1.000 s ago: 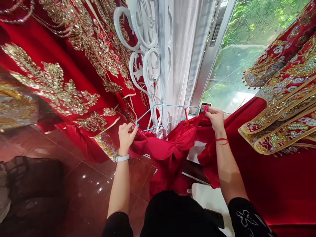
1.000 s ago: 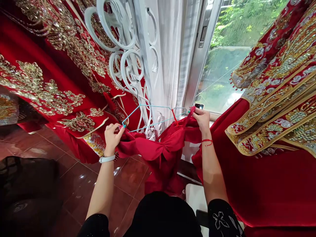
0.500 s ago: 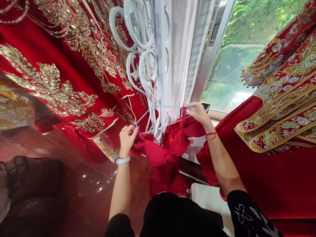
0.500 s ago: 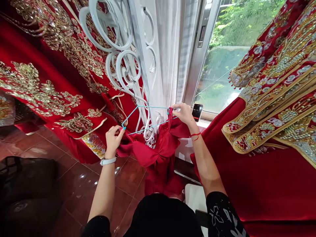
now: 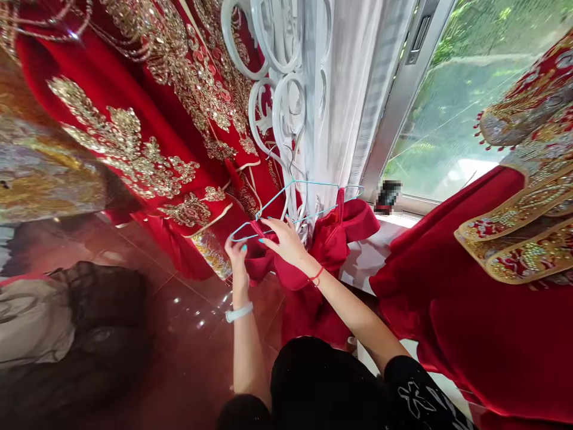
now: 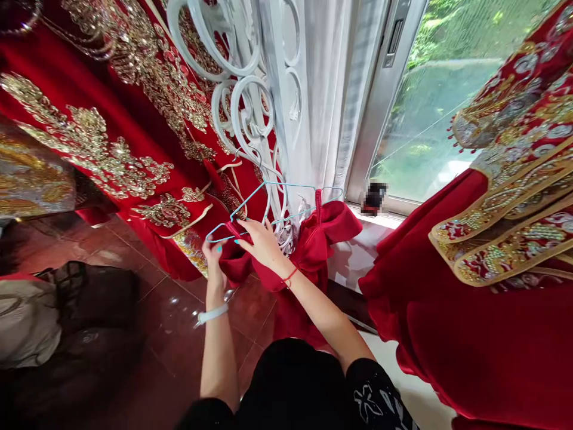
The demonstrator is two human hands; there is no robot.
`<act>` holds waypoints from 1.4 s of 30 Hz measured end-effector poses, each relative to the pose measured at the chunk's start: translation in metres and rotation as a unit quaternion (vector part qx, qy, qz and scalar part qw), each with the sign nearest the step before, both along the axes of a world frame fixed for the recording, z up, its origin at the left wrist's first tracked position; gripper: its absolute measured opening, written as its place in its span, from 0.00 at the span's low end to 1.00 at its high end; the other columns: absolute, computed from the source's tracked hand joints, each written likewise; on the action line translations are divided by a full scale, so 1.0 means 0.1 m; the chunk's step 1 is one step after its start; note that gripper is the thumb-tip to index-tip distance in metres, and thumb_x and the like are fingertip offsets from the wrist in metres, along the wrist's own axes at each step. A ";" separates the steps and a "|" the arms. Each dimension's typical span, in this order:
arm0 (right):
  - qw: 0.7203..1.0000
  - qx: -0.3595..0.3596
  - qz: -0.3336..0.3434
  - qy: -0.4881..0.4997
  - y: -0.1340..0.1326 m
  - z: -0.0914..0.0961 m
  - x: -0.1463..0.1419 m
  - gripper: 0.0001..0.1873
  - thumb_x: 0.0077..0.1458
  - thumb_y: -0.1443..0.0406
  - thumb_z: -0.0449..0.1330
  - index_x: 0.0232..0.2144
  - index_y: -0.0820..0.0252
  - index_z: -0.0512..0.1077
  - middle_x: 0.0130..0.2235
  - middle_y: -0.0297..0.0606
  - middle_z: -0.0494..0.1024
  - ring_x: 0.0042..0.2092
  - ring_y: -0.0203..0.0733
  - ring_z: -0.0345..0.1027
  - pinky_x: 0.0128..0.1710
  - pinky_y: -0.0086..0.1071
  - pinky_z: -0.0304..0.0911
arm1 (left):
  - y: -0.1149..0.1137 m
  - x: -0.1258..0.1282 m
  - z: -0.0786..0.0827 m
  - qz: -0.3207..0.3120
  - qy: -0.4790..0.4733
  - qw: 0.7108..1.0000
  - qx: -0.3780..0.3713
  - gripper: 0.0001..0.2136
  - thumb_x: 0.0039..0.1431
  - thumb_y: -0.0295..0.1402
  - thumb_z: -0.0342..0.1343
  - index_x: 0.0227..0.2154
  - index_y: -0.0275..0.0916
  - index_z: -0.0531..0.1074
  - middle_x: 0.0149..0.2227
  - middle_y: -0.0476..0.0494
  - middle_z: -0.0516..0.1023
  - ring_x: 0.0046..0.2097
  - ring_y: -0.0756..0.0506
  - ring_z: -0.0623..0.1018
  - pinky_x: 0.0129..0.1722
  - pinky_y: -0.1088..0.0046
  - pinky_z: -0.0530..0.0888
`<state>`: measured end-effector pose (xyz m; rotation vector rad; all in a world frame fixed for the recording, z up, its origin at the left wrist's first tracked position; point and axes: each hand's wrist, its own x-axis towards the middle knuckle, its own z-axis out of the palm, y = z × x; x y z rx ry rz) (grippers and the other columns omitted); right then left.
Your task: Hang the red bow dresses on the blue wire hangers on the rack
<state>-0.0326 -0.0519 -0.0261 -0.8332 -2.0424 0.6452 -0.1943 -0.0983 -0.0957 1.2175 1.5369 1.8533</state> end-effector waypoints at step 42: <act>0.941 -0.185 -0.154 0.236 0.48 -0.33 2.45 0.23 0.41 0.53 0.73 0.40 0.56 0.83 0.46 0.42 0.86 0.49 0.48 0.79 0.57 0.45 0.71 | 0.61 1.09 0.93 -0.261 0.497 0.826 0.048 0.18 0.67 0.34 0.56 0.58 0.41 0.72 0.56 0.37 0.78 0.58 0.38 0.76 0.61 0.59 0.71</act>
